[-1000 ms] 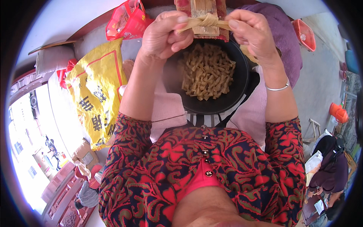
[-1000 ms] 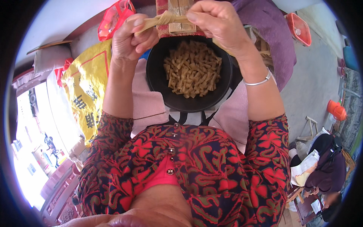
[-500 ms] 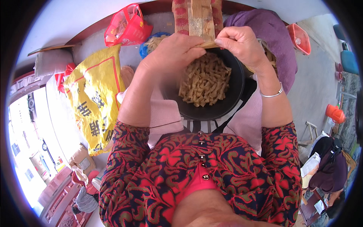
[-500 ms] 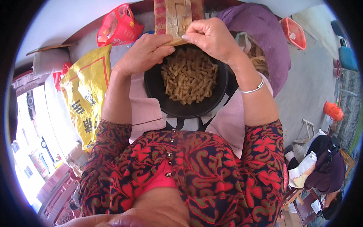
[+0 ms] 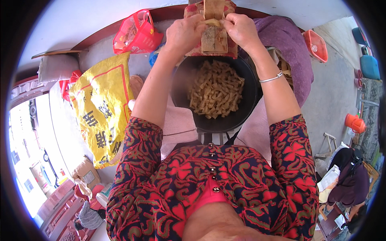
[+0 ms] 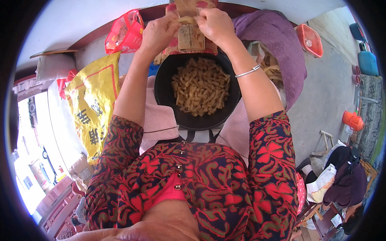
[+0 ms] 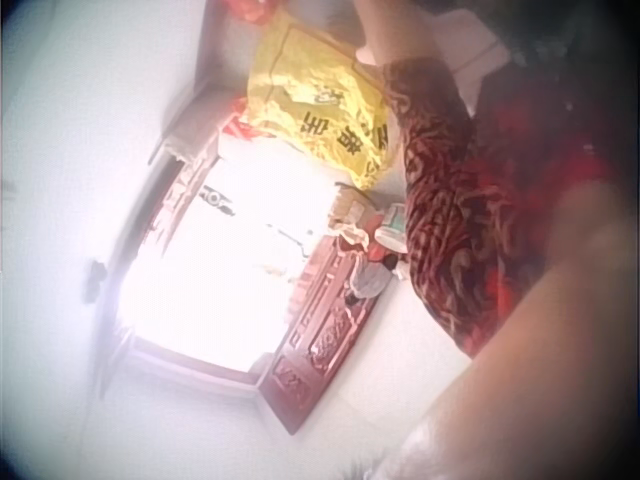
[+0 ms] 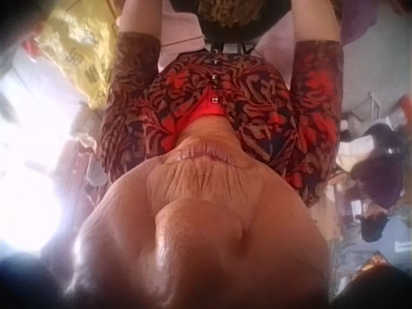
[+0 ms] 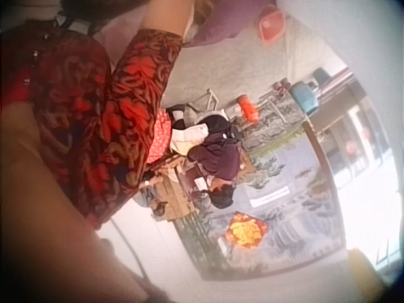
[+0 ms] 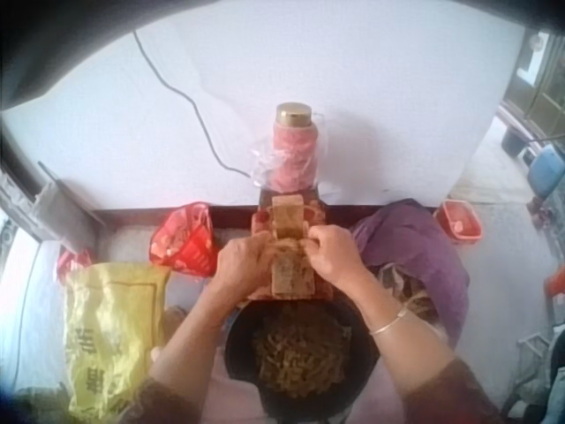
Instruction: The person tears dried bean curd sheets into strips and places them into a black bowl. The task is performed by hand in a repetitive manner, with the person handling the sheets one at a time.
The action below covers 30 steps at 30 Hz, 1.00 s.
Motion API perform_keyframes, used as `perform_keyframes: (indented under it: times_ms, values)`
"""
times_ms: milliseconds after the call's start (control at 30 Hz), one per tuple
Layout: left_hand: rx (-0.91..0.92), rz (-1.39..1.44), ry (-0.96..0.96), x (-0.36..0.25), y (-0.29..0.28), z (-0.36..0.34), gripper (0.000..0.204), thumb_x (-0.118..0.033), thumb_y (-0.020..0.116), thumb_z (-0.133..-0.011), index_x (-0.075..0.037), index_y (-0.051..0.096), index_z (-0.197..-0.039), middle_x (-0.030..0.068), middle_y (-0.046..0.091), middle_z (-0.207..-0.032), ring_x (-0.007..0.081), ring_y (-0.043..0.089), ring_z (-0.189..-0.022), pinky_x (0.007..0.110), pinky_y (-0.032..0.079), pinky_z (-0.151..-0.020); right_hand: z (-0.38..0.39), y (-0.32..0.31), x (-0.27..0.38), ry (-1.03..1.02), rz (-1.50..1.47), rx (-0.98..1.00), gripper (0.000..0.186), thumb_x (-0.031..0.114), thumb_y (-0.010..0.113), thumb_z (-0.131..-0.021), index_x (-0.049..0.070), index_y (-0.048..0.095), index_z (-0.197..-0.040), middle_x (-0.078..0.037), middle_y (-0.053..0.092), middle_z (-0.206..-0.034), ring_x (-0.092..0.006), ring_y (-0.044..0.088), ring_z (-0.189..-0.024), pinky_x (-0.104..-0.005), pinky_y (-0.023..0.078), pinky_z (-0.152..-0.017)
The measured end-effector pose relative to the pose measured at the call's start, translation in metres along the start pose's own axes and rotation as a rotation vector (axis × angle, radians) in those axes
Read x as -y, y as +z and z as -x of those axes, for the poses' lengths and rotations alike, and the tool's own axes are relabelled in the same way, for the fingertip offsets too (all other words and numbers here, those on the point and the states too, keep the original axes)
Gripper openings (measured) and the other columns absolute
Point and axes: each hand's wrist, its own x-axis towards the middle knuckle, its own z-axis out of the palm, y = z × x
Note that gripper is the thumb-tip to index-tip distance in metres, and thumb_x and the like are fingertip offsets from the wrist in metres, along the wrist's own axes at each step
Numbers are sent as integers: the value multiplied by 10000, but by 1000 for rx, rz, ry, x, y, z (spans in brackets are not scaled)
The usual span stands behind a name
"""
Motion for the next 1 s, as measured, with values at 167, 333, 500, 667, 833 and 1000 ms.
perform_keyframes:
  times_ms: [167,333,500,667,833,1000]
  values:
    - [316,-87,-110,-19,-30,21,373,-473,554,-911,-169,690,-1078,187,680,-870,404,643,-876,471,506,-724,11,-10,4,43,-145,-9,217,247,655,-842,33,691,-849,-147,652,-693,-277,610,-553,-355,499,-585]
    - [25,539,-132,-49,4,52,542,-498,397,-1001,-44,678,-1088,139,692,-773,302,686,-760,385,545,-675,42,-4,47,567,-1327,422,183,232,600,-954,82,704,-935,31,527,-615,-49,426,-471,-196,304,-399]
    - [72,1519,-402,-53,-10,42,476,-341,297,-1049,-9,637,-1015,125,662,-807,220,644,-654,329,496,-439,52,-7,68,295,-1168,355,232,247,585,-969,47,697,-930,12,576,-672,-53,501,-517,-217,360,-425]
    - [-75,2225,-35,-26,-87,31,375,-352,375,-1020,-134,481,-733,-58,308,-593,91,266,-522,265,279,-542,65,-16,88,-362,-500,-48,207,219,658,-899,39,636,-799,-157,578,-627,-322,568,-554,-375,462,-537]
    - [-666,1423,76,-37,-99,42,405,-395,441,-974,-104,488,-696,-30,360,-596,91,292,-500,253,232,-471,70,-31,96,-113,-1170,499,169,179,643,-905,42,673,-1000,-126,579,-638,-196,570,-526,-341,443,-512]
    - [-653,712,424,-37,-34,46,441,-354,422,-973,16,635,-1083,82,605,-810,147,528,-681,258,427,-596,69,-15,91,-263,-1175,169,240,147,661,-860,57,640,-1082,-147,625,-768,-228,619,-622,-345,488,-584]
